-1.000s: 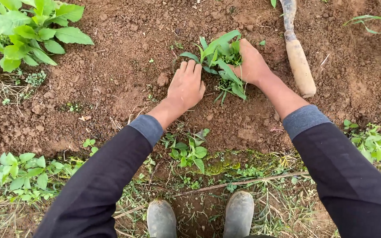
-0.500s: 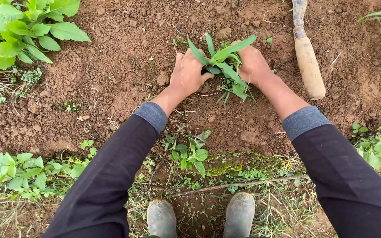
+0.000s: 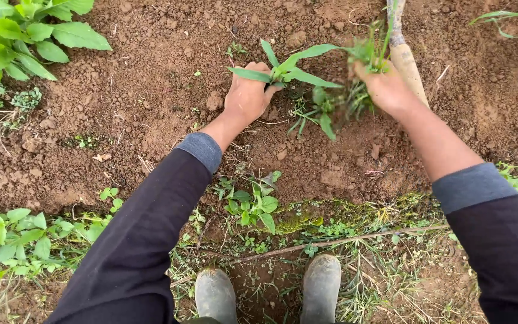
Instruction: Hand-weeding around a young plant in a field, using a sickle to loosen soil and clearing away pulled weeds.
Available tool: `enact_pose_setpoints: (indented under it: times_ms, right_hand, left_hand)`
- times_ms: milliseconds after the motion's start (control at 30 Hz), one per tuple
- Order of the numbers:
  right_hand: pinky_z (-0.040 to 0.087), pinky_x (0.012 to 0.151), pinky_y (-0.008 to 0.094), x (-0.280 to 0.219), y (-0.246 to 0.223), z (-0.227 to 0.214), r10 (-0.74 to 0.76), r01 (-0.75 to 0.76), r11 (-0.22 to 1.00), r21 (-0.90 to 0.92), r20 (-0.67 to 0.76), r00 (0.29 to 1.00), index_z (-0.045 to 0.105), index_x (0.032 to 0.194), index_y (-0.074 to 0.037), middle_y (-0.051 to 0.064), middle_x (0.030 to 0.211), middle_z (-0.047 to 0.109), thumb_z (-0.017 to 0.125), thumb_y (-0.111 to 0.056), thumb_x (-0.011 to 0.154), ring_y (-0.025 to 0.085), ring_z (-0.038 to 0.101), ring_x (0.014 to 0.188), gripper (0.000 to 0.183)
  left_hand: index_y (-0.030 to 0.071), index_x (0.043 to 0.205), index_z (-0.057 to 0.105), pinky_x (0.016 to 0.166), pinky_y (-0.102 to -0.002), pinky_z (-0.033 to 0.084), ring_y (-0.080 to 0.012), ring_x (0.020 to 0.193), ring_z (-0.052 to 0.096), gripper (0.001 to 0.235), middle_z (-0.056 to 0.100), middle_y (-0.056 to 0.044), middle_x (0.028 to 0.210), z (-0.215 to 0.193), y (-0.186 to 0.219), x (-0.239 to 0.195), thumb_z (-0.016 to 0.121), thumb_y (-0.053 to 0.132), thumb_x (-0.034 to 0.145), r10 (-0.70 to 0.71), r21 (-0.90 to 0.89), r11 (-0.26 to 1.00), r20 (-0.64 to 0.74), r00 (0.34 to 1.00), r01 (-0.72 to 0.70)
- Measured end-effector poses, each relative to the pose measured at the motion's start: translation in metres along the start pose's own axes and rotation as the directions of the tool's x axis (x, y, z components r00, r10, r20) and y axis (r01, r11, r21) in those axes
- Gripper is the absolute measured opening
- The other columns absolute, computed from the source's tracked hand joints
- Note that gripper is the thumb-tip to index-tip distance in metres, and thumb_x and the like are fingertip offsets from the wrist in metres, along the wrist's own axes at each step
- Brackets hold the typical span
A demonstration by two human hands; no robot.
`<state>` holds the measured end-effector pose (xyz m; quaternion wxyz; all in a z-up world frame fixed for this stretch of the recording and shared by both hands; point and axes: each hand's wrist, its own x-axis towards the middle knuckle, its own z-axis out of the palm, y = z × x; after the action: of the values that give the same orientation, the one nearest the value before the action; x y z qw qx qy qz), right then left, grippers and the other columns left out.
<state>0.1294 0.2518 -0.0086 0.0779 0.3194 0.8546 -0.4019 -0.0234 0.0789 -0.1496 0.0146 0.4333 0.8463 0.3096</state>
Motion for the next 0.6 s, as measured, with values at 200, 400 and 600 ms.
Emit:
enact_pose_setpoints:
  times_ms: [200, 400, 600]
  right_hand:
    - [0.024, 0.104, 0.059, -0.024, -0.018, -0.01, 0.072, 0.079, 0.882, -0.465, 0.298, 0.952, 0.034, 0.134, 0.004, 0.029, 0.132, 0.039, 0.054, -0.019, 0.086, 0.044, 0.038, 0.122, 0.056]
    - [0.042, 0.093, 0.049, -0.003, -0.014, 0.013, -0.294, 0.368, 0.777, -0.511, 0.223, 0.93, 0.056, 0.111, -0.002, 0.019, 0.106, 0.054, 0.058, -0.007, 0.082, 0.037, 0.056, 0.101, 0.03]
    - [0.04, 0.1, 0.047, 0.007, 0.001, 0.03, -0.282, 0.429, 0.767, -0.477, 0.35, 0.893, 0.059, 0.114, 0.003, 0.021, 0.108, 0.06, 0.055, -0.012, 0.09, 0.035, 0.054, 0.112, 0.028]
  left_hand:
    - [0.011, 0.084, 0.06, 0.078, -0.03, 0.039, -0.0193, 0.082, 0.051, 0.014, 0.054, -0.002, 0.086, -0.016, -0.005, 0.001, 0.061, 0.025, 0.088, 0.072, 0.002, 0.997, 0.133, 0.989, -0.072]
    - [0.01, 0.084, 0.058, 0.08, -0.033, 0.04, -0.0199, 0.083, 0.054, 0.016, 0.056, -0.003, 0.085, -0.025, 0.004, -0.001, 0.062, 0.025, 0.087, 0.033, -0.011, 0.999, 0.141, 0.989, -0.032]
    - [0.008, 0.084, 0.059, 0.081, -0.033, 0.038, -0.0227, 0.086, 0.055, 0.018, 0.058, -0.004, 0.087, -0.03, 0.004, -0.005, 0.062, 0.026, 0.088, 0.057, 0.023, 0.998, 0.162, 0.985, -0.062]
